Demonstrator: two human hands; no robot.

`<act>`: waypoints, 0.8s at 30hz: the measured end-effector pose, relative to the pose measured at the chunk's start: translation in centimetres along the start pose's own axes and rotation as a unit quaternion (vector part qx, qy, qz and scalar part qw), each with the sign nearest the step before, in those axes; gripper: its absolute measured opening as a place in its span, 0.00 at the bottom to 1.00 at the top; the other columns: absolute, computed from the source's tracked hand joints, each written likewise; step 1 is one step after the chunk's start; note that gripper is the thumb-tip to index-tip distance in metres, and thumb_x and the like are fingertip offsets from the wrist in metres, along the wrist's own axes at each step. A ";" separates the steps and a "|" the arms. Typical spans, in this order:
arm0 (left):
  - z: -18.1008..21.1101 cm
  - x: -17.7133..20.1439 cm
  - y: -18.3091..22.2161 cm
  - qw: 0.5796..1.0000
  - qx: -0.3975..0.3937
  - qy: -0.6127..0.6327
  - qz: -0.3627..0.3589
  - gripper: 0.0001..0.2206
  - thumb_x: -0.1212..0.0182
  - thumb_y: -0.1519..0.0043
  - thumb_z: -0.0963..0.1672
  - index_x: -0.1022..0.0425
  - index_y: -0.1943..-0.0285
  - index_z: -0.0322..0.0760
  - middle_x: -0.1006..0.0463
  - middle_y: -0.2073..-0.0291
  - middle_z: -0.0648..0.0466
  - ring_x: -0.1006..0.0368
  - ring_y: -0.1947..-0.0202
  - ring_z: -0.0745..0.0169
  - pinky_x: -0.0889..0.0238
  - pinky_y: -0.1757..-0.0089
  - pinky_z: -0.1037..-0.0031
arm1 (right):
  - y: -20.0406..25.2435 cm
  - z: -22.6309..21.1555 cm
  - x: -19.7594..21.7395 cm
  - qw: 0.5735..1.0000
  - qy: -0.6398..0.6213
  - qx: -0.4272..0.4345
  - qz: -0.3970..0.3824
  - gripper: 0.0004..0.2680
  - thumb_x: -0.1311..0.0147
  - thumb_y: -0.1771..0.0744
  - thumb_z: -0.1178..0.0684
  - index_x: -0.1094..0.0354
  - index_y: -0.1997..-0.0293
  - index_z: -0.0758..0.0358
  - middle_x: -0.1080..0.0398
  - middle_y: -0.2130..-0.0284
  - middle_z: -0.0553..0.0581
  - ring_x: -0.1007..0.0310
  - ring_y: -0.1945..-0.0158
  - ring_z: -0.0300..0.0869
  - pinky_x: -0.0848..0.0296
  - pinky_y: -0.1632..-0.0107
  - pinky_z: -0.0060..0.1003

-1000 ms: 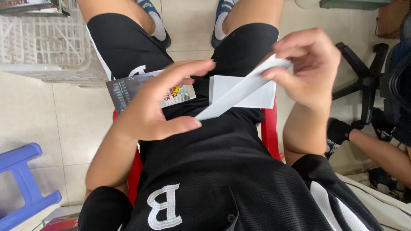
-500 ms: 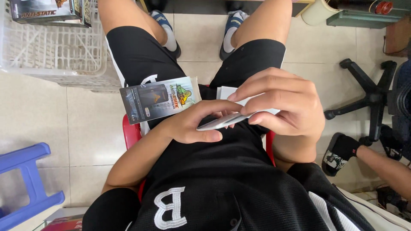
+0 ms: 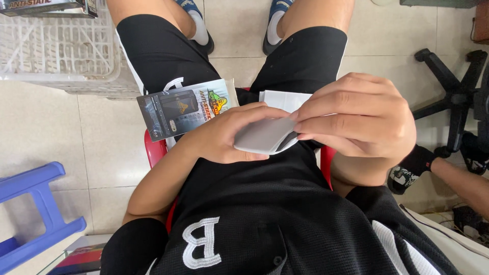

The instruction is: Organize screen protector packaging into a plastic basket and prepare individual protectors.

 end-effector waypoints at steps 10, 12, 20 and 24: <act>-1.9 0.0 0.2 0.999 0.007 0.044 -0.013 0.29 0.34 0.38 0.46 0.36 0.26 0.37 0.25 0.39 0.46 0.24 0.40 0.52 0.31 0.42 0.65 | 5.2 3.1 0.8 0.977 -0.059 -0.002 0.204 0.07 0.42 0.31 0.59 0.33 0.66 0.72 0.27 0.69 0.62 0.21 0.67 0.43 0.26 0.66 0.31; -2.8 0.1 0.5 0.998 0.029 0.053 -0.010 0.27 0.43 0.35 0.48 0.35 0.27 0.34 0.24 0.41 0.47 0.24 0.42 0.54 0.33 0.44 0.66 | 7.3 3.7 1.7 0.909 -0.084 -0.069 0.402 0.16 0.57 0.26 0.49 0.42 0.65 0.76 0.34 0.72 0.58 0.29 0.72 0.40 0.23 0.73 0.33; -4.3 0.6 1.2 0.964 0.035 0.197 0.172 0.16 0.48 0.26 0.47 0.26 0.39 0.29 0.17 0.52 0.49 0.21 0.50 0.66 0.28 0.47 0.72 | 32.9 13.9 5.5 0.823 -0.087 -0.199 0.525 0.17 0.65 0.22 0.54 0.50 0.71 0.67 0.50 0.75 0.58 0.57 0.72 0.48 0.55 0.66 0.41; -5.2 1.1 2.2 0.951 0.036 0.090 0.295 0.06 0.34 0.32 0.41 0.18 0.52 0.28 0.15 0.62 0.49 0.22 0.63 0.70 0.29 0.59 0.77 | 20.6 9.5 3.7 0.879 -0.094 -0.223 0.411 0.16 0.64 0.21 0.48 0.48 0.62 0.70 0.45 0.74 0.63 0.48 0.78 0.46 0.50 0.72 0.35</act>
Point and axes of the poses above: each hand's wrist, its own y-axis away from the middle knuckle, its own x-axis out of the back of the hand, z = x × y, the point moved 3 cm from there along -y, towards the middle knuckle
